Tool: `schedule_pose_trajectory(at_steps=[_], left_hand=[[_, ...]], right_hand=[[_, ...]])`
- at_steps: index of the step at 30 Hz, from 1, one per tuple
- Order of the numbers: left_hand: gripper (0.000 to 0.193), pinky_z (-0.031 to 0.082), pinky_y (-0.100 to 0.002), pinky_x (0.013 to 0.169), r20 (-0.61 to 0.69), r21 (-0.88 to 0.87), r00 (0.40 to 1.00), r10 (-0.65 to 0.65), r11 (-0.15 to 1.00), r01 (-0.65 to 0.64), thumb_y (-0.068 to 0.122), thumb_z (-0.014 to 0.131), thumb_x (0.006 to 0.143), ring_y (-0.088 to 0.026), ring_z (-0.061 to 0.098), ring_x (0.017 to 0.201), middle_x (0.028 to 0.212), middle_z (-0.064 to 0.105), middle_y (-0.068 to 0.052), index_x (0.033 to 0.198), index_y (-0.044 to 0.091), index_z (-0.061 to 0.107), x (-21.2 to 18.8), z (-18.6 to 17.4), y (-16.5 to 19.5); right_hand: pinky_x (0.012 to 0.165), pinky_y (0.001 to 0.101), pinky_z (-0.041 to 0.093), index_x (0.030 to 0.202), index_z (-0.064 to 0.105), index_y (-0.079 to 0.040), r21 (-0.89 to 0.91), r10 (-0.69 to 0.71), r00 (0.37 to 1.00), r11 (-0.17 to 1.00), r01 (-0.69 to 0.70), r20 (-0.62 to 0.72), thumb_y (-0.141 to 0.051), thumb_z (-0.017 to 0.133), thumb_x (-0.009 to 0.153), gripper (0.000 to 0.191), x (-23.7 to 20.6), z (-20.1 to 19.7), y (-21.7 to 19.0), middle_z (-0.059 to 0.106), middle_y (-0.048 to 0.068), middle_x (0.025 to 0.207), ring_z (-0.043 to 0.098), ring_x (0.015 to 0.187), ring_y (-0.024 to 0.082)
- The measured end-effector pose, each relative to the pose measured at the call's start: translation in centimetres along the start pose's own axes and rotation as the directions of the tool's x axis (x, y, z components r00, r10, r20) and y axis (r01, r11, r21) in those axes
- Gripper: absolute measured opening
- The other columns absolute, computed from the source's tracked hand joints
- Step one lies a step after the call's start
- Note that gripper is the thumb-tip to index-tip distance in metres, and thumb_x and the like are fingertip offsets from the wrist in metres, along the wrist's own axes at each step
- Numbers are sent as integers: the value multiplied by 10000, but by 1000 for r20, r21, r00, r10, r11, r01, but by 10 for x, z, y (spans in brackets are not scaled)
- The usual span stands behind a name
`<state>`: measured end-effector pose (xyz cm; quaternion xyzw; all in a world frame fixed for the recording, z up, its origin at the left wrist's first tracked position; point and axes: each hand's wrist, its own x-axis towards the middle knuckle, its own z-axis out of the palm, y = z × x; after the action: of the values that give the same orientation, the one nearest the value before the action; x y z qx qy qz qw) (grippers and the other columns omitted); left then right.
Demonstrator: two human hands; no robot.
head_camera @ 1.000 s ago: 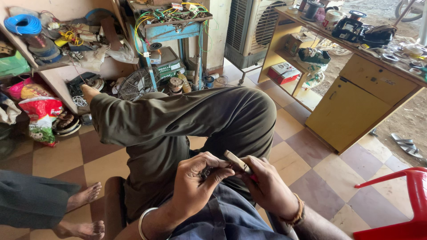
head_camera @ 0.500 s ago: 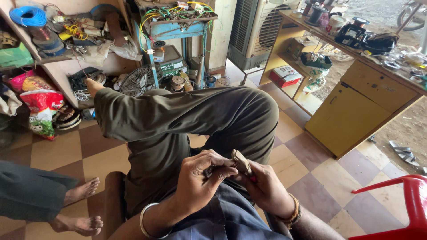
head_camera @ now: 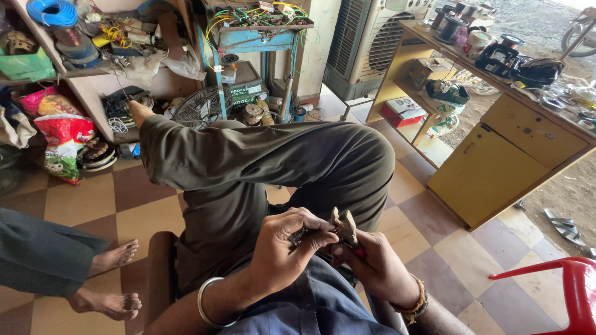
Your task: The person sits cross-legged and uses pliers to strip the insulation from a small copper wire. They then twist the exposed strands together with their fingers.
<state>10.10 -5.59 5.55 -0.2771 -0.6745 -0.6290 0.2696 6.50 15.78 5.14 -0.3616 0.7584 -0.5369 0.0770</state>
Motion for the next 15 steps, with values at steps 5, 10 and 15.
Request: schedule_pose_trajectory(at_steps=[5, 10, 15], left_hand=[[66, 607, -249, 675, 7, -24, 999, -40, 999, 40, 18, 796, 886, -126, 745, 764, 867, 755, -78, 920, -7, 745, 0, -3, 2], [73, 589, -252, 664, 6, 15, 1000, -11, 1000, 11, 27, 807, 882, -126, 739, 760, 858, 760, -75, 916, -1, 748, 2, -3, 3], [86, 600, -250, 695, -14, 25, 1000, 18, 1000, -18, 22, 800, 889, -128, 752, 789, 883, 759, -82, 915, -14, 726, 1, -2, 3]], right_hand=[[586, 268, 552, 1051, 691, 14, 14, 73, 997, 997, -73, 8, -81, 647, 970, 132, -1, 1, 1, 703, 26, 702, 655, 638, 73], [537, 277, 443, 1049, 709, 15, -58, 80, 996, 995, -83, -47, -91, 681, 989, 125, -1, 5, 3, 584, 30, 654, 468, 617, 66], [547, 271, 520, 1059, 688, -6, -128, 83, 996, 988, -87, -42, -96, 666, 951, 143, -1, 3, 2, 687, 9, 649, 584, 559, 67]])
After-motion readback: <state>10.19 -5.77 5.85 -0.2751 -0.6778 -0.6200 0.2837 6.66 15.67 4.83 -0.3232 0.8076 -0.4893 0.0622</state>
